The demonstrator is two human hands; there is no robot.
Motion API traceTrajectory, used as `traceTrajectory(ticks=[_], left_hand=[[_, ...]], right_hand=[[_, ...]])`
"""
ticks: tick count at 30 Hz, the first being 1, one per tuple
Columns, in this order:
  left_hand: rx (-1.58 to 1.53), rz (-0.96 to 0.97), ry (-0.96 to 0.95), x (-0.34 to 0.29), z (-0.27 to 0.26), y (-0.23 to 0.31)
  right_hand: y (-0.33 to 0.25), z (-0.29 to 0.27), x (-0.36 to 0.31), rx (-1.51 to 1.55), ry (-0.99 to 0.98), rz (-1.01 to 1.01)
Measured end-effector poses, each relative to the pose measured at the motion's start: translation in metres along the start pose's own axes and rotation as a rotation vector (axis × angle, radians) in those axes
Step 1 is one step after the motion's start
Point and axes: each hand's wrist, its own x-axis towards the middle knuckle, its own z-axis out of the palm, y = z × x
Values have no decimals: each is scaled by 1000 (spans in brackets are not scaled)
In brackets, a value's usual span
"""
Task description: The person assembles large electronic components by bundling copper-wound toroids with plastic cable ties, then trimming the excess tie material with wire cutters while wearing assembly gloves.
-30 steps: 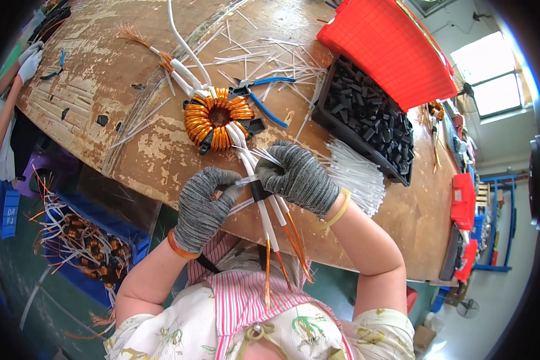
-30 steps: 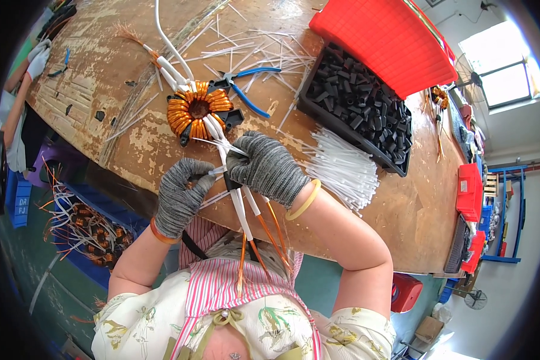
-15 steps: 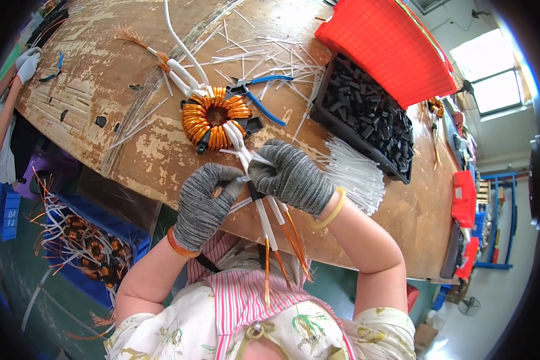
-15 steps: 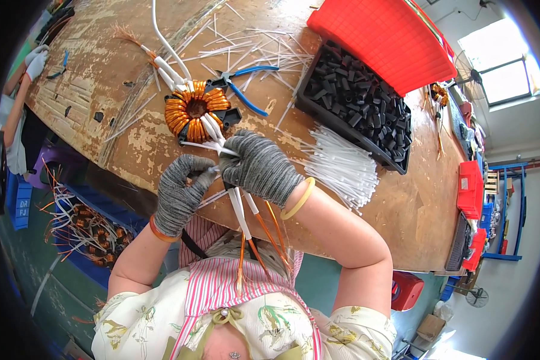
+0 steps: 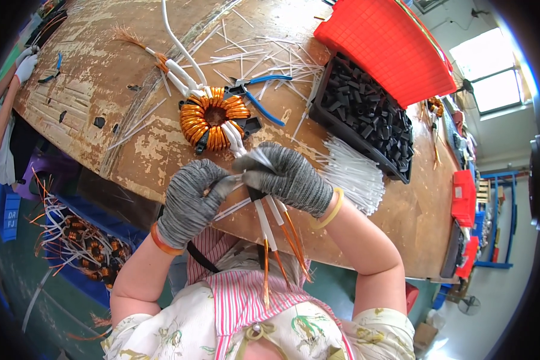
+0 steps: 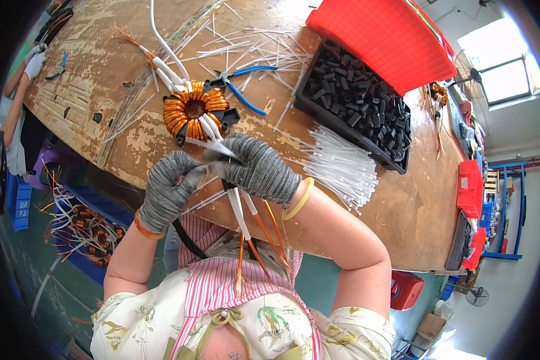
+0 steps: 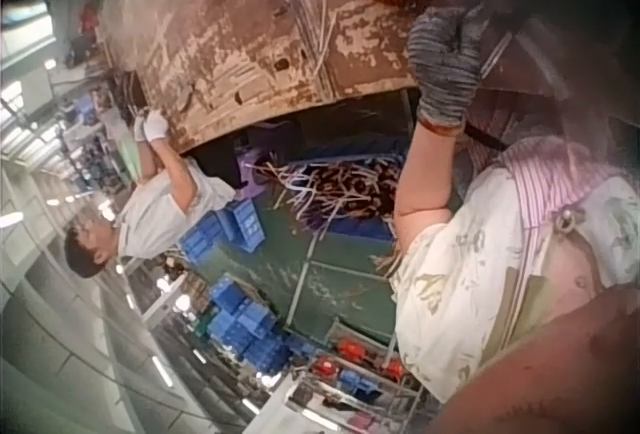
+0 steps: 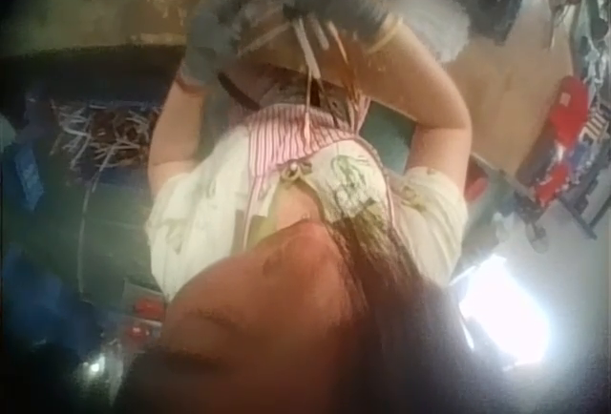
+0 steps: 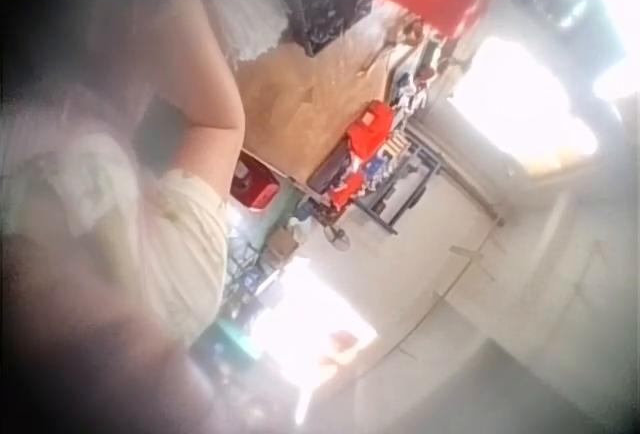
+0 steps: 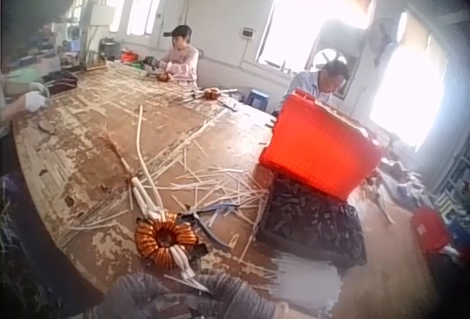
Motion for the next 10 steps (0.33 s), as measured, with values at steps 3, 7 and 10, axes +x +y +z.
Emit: traceTrajectory(ticks=[3, 7, 10], left_hand=[[-431, -226, 29, -8, -7, 18], [-561, -159, 117, -17, -17, 16], [-621, -220, 222, -17, -16, 13]], right_hand=[[7, -11, 6, -322, -75, -112], [21, -15, 7, -605, -79, -212], [-1, -15, 0, -684, -88, 7]])
